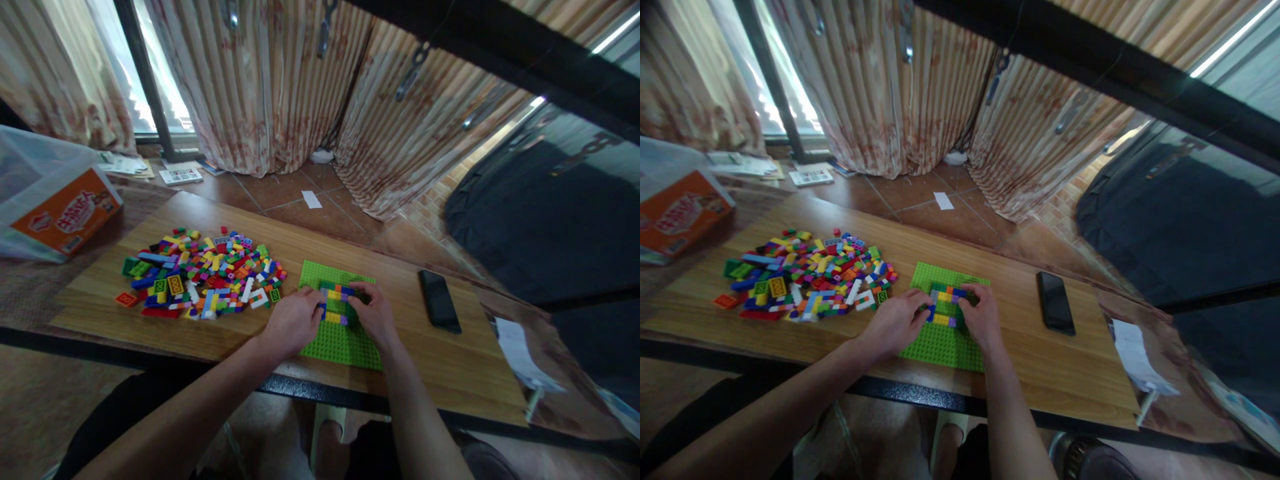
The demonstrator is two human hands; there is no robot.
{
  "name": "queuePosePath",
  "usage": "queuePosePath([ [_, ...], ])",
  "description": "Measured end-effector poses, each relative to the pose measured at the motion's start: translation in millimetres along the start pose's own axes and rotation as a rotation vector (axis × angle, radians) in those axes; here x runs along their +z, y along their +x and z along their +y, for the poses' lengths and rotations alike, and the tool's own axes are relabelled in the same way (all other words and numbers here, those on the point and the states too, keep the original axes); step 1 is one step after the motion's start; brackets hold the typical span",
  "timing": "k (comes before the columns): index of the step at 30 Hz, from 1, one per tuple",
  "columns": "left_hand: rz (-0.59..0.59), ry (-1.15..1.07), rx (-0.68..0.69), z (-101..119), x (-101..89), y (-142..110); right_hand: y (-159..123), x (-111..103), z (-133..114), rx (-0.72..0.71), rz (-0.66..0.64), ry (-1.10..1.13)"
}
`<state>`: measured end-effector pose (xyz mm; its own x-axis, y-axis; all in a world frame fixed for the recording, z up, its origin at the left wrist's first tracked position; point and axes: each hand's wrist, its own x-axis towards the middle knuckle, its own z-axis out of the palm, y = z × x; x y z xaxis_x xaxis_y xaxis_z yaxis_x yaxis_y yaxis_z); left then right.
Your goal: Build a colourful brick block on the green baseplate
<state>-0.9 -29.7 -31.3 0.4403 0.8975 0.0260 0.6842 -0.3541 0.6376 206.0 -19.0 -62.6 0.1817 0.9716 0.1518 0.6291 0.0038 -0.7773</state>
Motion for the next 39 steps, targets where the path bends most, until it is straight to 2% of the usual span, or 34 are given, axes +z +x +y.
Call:
queuePosePath([
  [14, -0.009, 0.032, 0.012, 0.8, -0.9, -0.3, -0.9, 2.3, -1.6, -0.015, 0.006, 0.016],
  [32, -0.018, 0.035, 0.018, -0.2, -0.2, 0.4, 1.4, 4.6, -2.9, 0.043, 0.039, 0.029],
  [39, -0.01, 0.052, 0.02, 0.0, -0.6, -1.6, 1.6, 8.7, -6.3, 0.084, 0.095, 0.005],
])
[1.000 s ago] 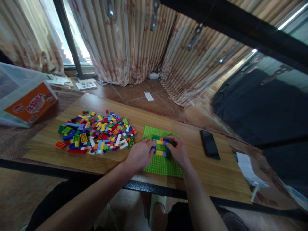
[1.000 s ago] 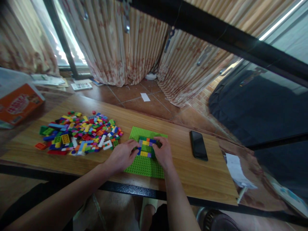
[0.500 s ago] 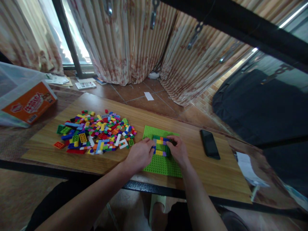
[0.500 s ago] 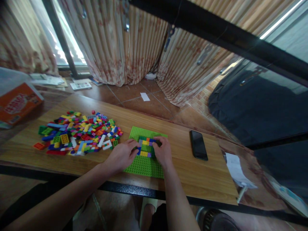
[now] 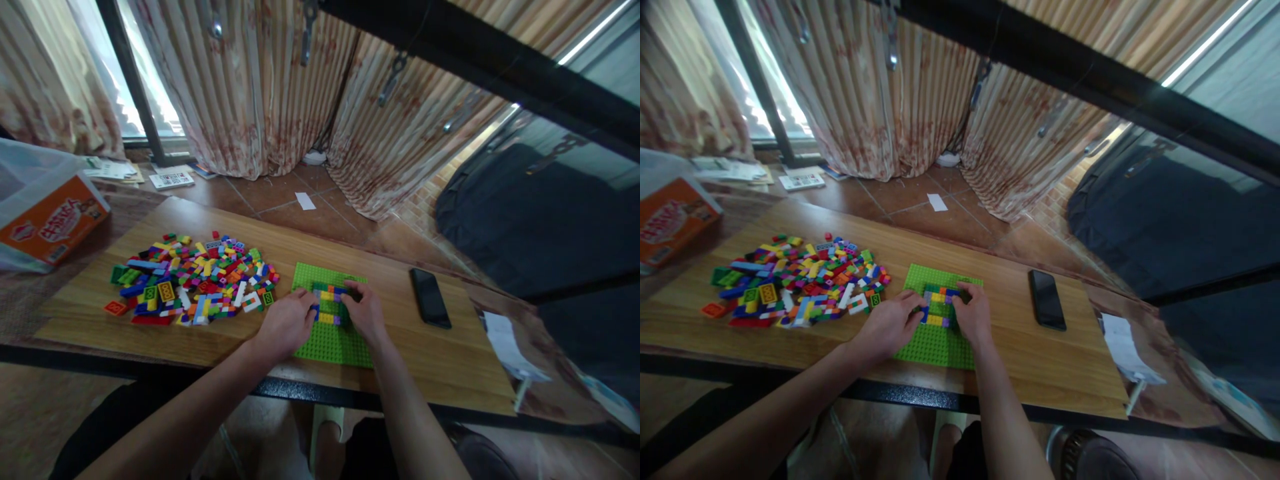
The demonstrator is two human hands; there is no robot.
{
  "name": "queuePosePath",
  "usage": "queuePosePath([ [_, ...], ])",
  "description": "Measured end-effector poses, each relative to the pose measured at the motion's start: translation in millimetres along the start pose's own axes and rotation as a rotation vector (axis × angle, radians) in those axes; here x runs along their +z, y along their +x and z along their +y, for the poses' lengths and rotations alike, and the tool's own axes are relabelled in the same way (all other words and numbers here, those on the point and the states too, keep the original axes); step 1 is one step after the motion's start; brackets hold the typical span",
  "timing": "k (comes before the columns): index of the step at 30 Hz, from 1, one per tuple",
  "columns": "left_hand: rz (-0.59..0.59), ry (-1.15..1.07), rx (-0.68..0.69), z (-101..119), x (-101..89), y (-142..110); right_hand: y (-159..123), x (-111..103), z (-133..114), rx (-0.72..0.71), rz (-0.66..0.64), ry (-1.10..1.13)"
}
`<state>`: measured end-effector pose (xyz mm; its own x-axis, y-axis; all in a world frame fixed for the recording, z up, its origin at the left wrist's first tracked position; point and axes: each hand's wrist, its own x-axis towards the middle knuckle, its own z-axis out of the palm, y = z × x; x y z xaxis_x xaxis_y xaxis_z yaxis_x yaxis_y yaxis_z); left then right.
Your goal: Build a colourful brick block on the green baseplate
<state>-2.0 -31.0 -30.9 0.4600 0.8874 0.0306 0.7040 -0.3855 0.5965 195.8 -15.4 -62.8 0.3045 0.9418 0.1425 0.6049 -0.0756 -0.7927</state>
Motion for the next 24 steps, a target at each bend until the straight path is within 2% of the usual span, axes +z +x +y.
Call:
queuePosePath([
  [11, -0.003, 0.011, -0.005, 0, -0.2, 1, -2, -1, 6, -0.075, -0.043, -0.02],
  [24, -0.014, 0.005, -0.011, -1, 2.2, 1, -1, 0, 11, -0.074, -0.06, -0.07],
])
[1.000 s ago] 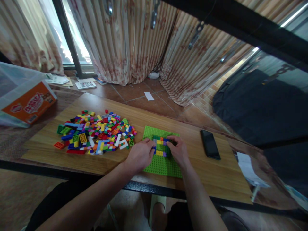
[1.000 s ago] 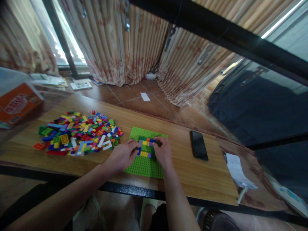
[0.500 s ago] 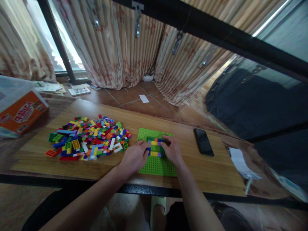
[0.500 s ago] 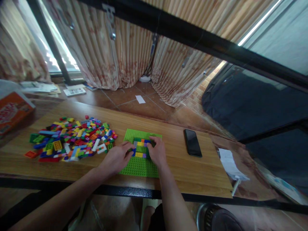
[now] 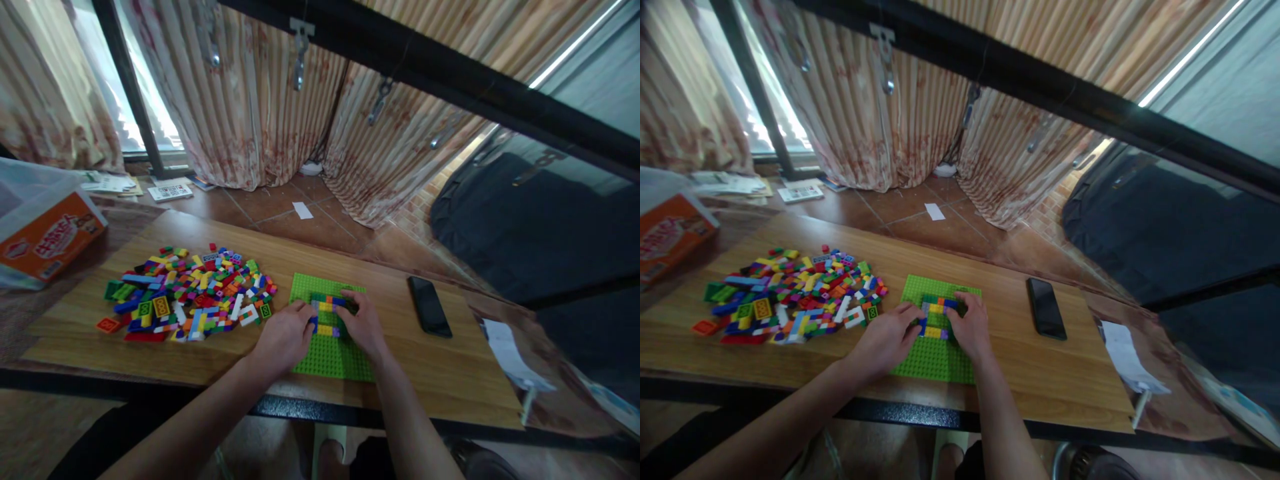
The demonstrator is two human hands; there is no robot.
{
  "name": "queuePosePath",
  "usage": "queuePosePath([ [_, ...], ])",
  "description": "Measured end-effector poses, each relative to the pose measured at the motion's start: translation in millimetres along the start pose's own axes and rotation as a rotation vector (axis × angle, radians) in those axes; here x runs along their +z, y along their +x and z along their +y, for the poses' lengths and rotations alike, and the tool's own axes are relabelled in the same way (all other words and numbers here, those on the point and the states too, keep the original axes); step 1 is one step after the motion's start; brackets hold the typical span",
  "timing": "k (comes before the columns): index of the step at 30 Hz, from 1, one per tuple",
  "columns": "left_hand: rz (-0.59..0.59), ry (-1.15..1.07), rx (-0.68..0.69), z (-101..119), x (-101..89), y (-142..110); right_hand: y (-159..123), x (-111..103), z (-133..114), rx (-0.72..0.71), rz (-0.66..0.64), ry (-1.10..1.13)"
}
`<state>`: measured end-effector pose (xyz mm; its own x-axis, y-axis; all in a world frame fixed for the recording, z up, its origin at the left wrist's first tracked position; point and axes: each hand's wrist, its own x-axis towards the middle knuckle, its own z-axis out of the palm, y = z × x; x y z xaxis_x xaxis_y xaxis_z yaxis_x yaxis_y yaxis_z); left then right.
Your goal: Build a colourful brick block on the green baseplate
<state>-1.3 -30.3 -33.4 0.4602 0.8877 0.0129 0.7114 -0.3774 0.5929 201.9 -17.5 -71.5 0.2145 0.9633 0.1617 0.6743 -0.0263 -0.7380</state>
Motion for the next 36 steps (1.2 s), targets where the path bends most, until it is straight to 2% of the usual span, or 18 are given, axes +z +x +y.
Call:
queuePosePath([
  [20, -0.007, 0.005, 0.007, 2, -1.8, 0, 0, 2, -2, 0.021, 0.007, 0.006],
  [25, -0.01, -0.015, 0.023, 3, -5.2, -2, 1, -4, -1, 0.017, 0.0, 0.149],
  [30, 0.082, -0.061, 0.075, 1, -14.7, -3, 4, -13, 1, 0.201, 0.055, 0.502],
  [33, 0.166, -0.061, 0.064, -3, -27.7, 0, 5, -15, -5, 0.215, 0.163, 0.492],
  [36, 0.279, -0.086, 0.037, -14, -46.5, 3, 2, -13, -19, 0.138, 0.214, 0.42],
])
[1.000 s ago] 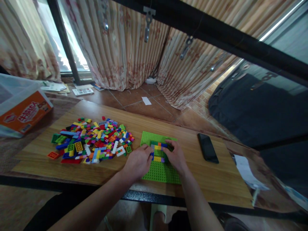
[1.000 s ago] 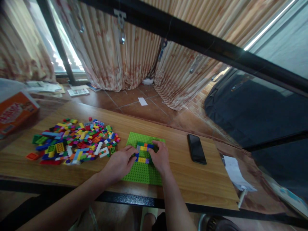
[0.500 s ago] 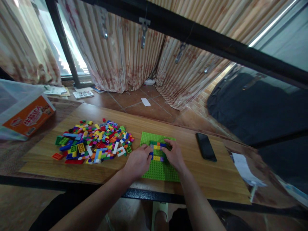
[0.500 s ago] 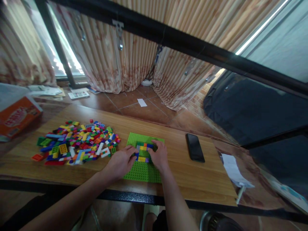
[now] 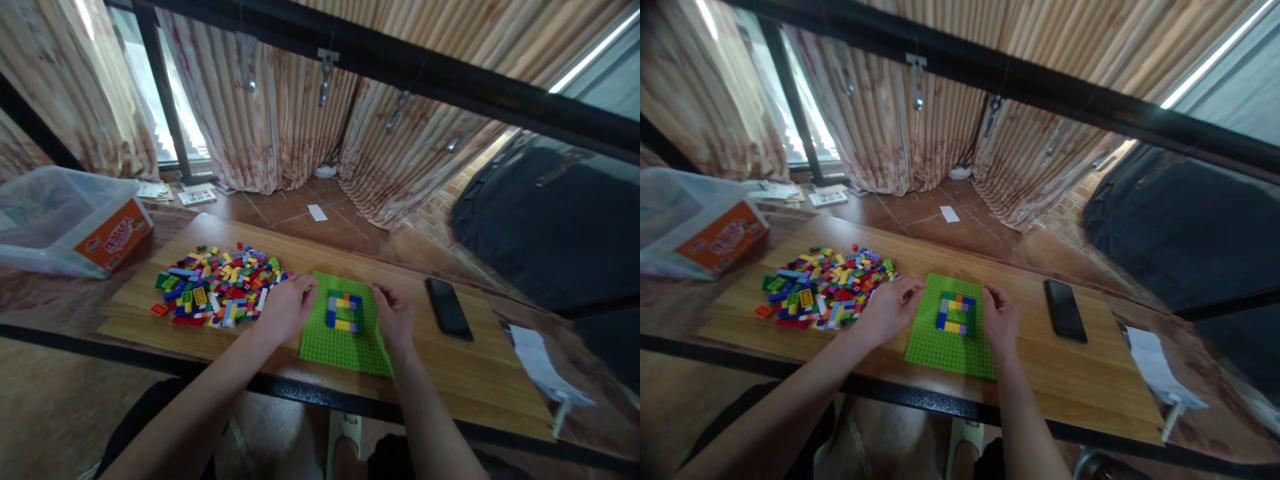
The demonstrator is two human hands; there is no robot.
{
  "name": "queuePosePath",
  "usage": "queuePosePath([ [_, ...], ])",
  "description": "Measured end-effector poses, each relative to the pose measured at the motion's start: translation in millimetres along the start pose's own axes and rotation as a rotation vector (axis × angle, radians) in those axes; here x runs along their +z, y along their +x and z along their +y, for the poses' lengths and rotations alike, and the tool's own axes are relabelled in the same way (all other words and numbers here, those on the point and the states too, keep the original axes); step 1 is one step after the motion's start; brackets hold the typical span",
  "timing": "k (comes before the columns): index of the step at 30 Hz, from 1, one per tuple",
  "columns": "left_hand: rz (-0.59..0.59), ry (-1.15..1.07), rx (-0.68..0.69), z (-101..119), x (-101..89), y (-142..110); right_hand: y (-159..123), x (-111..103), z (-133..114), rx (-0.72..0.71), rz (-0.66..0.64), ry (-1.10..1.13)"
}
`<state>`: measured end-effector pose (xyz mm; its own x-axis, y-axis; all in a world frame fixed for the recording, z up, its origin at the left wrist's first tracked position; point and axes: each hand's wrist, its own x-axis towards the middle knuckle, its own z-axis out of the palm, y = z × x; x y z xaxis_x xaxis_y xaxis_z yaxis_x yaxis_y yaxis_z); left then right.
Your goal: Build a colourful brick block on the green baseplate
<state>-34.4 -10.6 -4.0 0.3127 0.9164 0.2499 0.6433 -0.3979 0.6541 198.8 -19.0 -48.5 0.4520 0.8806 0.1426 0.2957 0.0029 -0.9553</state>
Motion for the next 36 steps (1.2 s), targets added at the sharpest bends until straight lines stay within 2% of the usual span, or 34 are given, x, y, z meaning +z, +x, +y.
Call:
queuePosePath([
  [5, 0.238, -0.001, -0.094, -24, -41.7, 9, -26, 19, -28, -0.255, -0.103, -0.181],
  [9, 0.429, -0.025, -0.216, -42, -71.2, 9, -55, 41, -43, -0.451, -0.293, -0.286],
  [15, 0.574, -0.147, -0.304, -61, -87.2, 7, -92, 76, -49, -0.611, -0.529, -0.323],
  [22, 0.629, -0.204, -0.295, -60, -85.8, 8, -115, 125, -53, -0.785, -0.573, -0.331],
  [26, 0.624, -0.223, -0.272, -58, -82.5, 10, -123, 149, -50, -0.787, -0.6, -0.354],
  [32, 0.56, -0.191, -0.245, -59, -79.9, 11, -123, 155, -47, -0.731, -0.572, -0.34],
  [36, 0.511, -0.173, -0.24, -57, -80.6, 9, -118, 152, -50, -0.597, -0.581, -0.167],
])
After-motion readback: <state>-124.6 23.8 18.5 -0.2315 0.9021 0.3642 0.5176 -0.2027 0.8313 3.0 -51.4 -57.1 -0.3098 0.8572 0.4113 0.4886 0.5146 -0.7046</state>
